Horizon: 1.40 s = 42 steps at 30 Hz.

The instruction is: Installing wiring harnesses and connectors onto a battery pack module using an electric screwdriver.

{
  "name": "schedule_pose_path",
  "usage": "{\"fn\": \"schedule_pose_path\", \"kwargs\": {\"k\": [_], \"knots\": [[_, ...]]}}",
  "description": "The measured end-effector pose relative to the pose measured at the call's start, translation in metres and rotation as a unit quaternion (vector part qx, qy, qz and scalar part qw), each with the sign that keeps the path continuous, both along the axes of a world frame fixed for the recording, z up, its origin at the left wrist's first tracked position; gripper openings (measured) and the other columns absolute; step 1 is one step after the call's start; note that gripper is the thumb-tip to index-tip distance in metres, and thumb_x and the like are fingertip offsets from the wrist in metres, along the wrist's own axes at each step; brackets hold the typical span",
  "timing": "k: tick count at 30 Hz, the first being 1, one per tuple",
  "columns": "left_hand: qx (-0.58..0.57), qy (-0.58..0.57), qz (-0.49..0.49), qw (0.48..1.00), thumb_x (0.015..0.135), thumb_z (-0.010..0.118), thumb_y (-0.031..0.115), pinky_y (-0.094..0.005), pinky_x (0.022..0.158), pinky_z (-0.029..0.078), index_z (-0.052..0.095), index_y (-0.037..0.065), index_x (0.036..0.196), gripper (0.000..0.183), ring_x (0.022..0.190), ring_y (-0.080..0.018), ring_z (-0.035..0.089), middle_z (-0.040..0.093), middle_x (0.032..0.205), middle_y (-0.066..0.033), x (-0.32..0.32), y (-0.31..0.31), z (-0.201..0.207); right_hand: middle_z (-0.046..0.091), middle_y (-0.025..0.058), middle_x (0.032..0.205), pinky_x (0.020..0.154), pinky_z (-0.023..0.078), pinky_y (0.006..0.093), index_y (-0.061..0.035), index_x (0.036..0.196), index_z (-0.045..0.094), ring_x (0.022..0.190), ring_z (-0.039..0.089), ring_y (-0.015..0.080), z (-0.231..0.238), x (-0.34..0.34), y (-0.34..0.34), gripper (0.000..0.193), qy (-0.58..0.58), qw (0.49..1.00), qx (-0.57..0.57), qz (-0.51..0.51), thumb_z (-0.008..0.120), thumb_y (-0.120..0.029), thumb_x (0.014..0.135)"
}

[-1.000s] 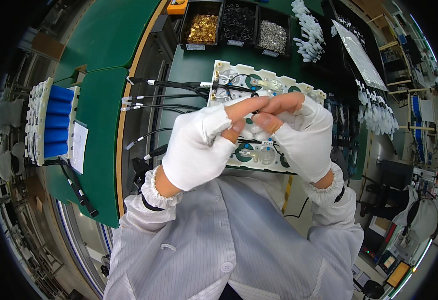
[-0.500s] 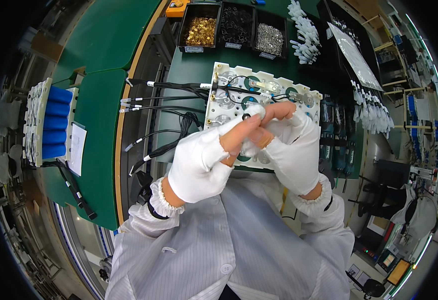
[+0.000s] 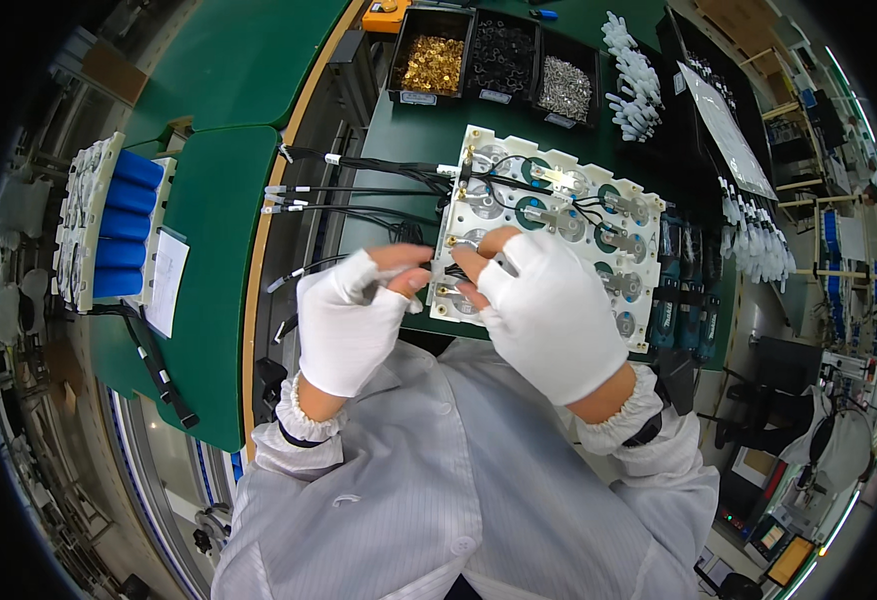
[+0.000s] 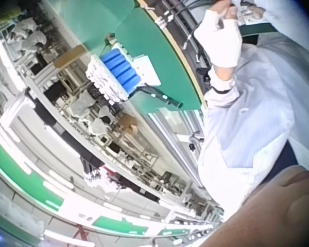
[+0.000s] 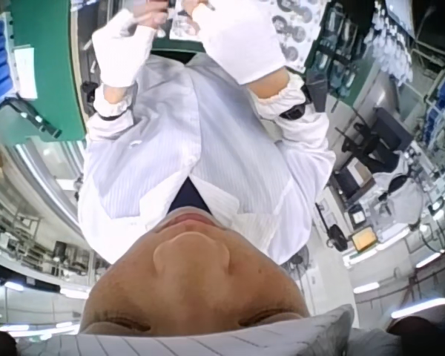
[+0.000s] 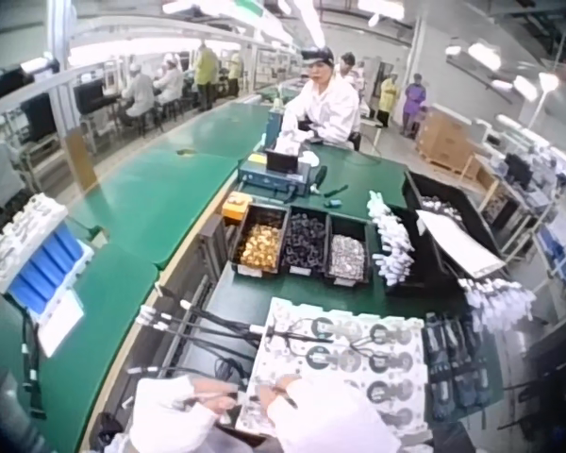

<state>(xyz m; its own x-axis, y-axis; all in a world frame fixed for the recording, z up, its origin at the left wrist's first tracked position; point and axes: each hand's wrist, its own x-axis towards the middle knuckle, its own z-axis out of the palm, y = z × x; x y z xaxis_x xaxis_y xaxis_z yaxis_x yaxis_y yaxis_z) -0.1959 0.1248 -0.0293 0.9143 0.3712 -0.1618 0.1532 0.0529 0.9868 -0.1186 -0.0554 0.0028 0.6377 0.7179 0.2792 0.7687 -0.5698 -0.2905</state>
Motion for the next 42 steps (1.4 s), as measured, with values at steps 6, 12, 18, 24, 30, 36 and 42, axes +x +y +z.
{"fn": "schedule_pose_path", "kwargs": {"k": [6,12,18,24,30,36,42], "knots": [[0.277,-0.137,-0.037,0.950,0.078,0.084,0.002,-0.0266,0.062,0.052,0.081,0.009,0.098,0.021,0.071,-0.0172,0.067,0.073,0.088,-0.0071,0.006,-0.002,-0.013,0.060,0.0102,0.097,0.079,0.047,0.0418,-0.0045,0.089,0.068,0.092,0.057,0.0302,0.000,0.020,0.013,0.016,-0.052,0.992,-0.057,0.101,0.073,-0.015,0.079],[0.423,-0.266,-0.041,0.865,0.070,0.081,-0.005,-0.0363,0.076,0.053,0.067,0.008,0.087,0.025,0.086,-0.0297,0.065,0.067,0.097,-0.0056,0.026,0.008,-0.034,0.057,0.0135,0.097,0.081,0.043,0.0432,-0.0020,0.088,0.066,0.095,0.056,0.0318,-0.005,0.019,0.011,0.022,-0.022,0.996,-0.037,0.075,0.074,-0.019,0.078],[0.335,-0.263,-0.115,0.897,0.075,0.076,-0.014,-0.0312,0.072,0.056,0.070,0.002,0.094,0.026,0.083,-0.0225,0.068,0.069,0.097,-0.0122,0.027,0.016,-0.041,0.058,0.0125,0.095,0.080,0.043,0.0428,-0.0030,0.087,0.066,0.095,0.057,0.0310,-0.001,0.021,0.014,0.020,-0.018,0.997,-0.054,0.057,0.073,-0.020,0.079],[0.360,-0.249,-0.174,0.882,0.074,0.082,-0.003,-0.0327,0.065,0.055,0.069,0.004,0.090,0.022,0.075,-0.0250,0.068,0.068,0.089,-0.0079,0.036,0.029,-0.012,0.062,0.0058,0.091,0.078,0.045,0.0377,-0.0065,0.084,0.070,0.091,0.061,0.0232,0.002,0.023,0.021,0.021,-0.129,0.975,-0.151,0.100,0.075,-0.025,0.077],[0.325,-0.155,-0.204,0.910,0.076,0.083,-0.001,-0.0327,0.067,0.056,0.072,0.003,0.089,0.017,0.074,-0.0259,0.069,0.070,0.089,-0.0095,0.041,0.030,-0.006,0.062,0.0045,0.091,0.078,0.045,0.0368,-0.0077,0.080,0.070,0.087,0.061,0.0226,-0.003,0.026,0.010,0.017,-0.089,0.987,-0.100,0.084,0.074,-0.024,0.077],[0.273,-0.059,-0.226,0.933,0.077,0.079,-0.004,-0.0320,0.071,0.057,0.074,0.001,0.090,0.014,0.077,-0.0279,0.069,0.071,0.089,-0.0118,0.047,0.017,0.013,0.063,0.0049,0.094,0.079,0.047,0.0387,-0.0082,0.081,0.071,0.087,0.061,0.0233,-0.005,0.019,-0.003,0.014,-0.042,0.997,-0.053,0.049,0.075,-0.021,0.076],[0.341,-0.084,-0.257,0.900,0.077,0.080,-0.005,-0.0282,0.069,0.053,0.076,-0.002,0.093,0.017,0.075,-0.0181,0.068,0.072,0.086,-0.0105,0.043,0.029,0.023,0.068,0.0150,0.095,0.077,0.054,0.0454,-0.0072,0.093,0.070,0.088,0.066,0.0363,0.019,0.019,-0.130,0.011,-0.043,0.943,0.075,-0.322,0.065,-0.016,0.091]]}}
